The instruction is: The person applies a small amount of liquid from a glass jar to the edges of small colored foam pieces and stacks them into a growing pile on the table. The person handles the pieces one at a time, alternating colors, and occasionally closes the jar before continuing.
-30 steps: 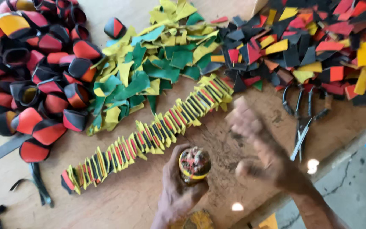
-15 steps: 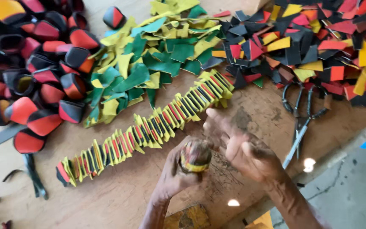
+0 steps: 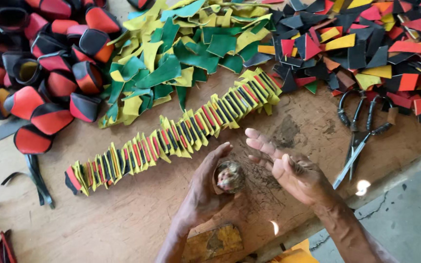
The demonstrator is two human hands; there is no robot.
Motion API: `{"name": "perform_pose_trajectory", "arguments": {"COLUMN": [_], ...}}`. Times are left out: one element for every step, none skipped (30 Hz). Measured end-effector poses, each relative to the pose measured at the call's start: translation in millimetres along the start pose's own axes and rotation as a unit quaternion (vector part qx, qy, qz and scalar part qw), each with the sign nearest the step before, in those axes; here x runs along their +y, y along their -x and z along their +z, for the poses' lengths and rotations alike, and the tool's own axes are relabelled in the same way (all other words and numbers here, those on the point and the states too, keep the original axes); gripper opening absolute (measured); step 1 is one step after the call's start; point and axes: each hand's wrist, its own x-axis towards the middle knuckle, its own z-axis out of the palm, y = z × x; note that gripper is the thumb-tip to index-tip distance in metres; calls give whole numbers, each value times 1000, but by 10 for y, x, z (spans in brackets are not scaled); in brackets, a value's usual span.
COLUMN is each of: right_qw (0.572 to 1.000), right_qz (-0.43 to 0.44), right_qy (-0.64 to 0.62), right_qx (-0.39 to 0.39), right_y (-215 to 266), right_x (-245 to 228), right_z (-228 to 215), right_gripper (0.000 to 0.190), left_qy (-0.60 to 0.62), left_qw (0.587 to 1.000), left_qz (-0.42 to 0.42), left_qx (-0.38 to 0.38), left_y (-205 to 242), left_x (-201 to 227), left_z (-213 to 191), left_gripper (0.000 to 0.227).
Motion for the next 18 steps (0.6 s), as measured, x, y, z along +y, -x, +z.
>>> {"name": "perform_pose_trajectory", "arguments": {"right_qw": [1000, 999, 998, 996, 993, 989, 992, 994, 994, 993, 991, 987, 983, 976, 968, 939, 892, 825], "right_qz": [3, 5, 7, 22, 36, 51, 52, 52, 53, 50, 48, 44, 33, 25, 16, -14, -44, -72], "right_qy": [-20, -39, -57, -85, -112, -140, -102, -63, -24, 8, 39, 71, 107, 143, 178, 310, 437, 554], "right_qx": [-4, -5, -7, 4, 16, 27, 48, 68, 88, 104, 120, 134, 148, 161, 175, 145, 112, 81], "right_y": [-15, -19, -12, -8, 4, 23, 52, 76, 94, 118, 124, 117, 117, 119, 124, 111, 111, 102], "right_x": [-5, -4, -3, 10, 33, 67, 111, 153, 202, 255, 306, 336, 350, 364, 349, 308, 266, 243], "right_z": [23, 43, 54, 54, 45, 25, 3, -29, -66, -101, -136, -164, -171, -149, -113, -65, 18, 118], "right_gripper": [56, 59, 63, 63, 63, 64, 60, 57, 53, 49, 45, 42, 42, 43, 43, 58, 77, 99], "left_qy": [-20, -39, -60, -82, -104, -131, -158, -185, -182, -177, -172, -156, -140, -124, -121, -119, -117, -116], "left_qw": [1000, 999, 997, 994, 990, 983, 974, 963, 959, 956, 952, 954, 957, 958, 958, 958, 958, 960], "left_qz": [12, 26, 41, 57, 73, 95, 117, 141, 146, 150, 154, 141, 129, 115, 113, 115, 117, 123], "left_qx": [1, 0, 22, 43, 65, 88, 112, 136, 158, 180, 202, 211, 221, 230, 232, 234, 235, 225], "left_y": [17, 28, 68, 127, 155, 168, 191, 199, 194, 189, 188, 186, 194, 214, 228, 216, 198, 176], "left_x": [39, 76, 123, 177, 219, 248, 280, 306, 324, 335, 343, 351, 360, 368, 373, 376, 379, 377], "left_z": [-24, -40, -52, -71, -81, -77, -60, -46, -29, -5, 7, -1, -14, -20, -22, -32, -36, -33], "left_gripper": [106, 109, 106, 103, 100, 87, 74, 62, 49, 36, 23, 18, 14, 12, 13, 16, 19, 20]}}
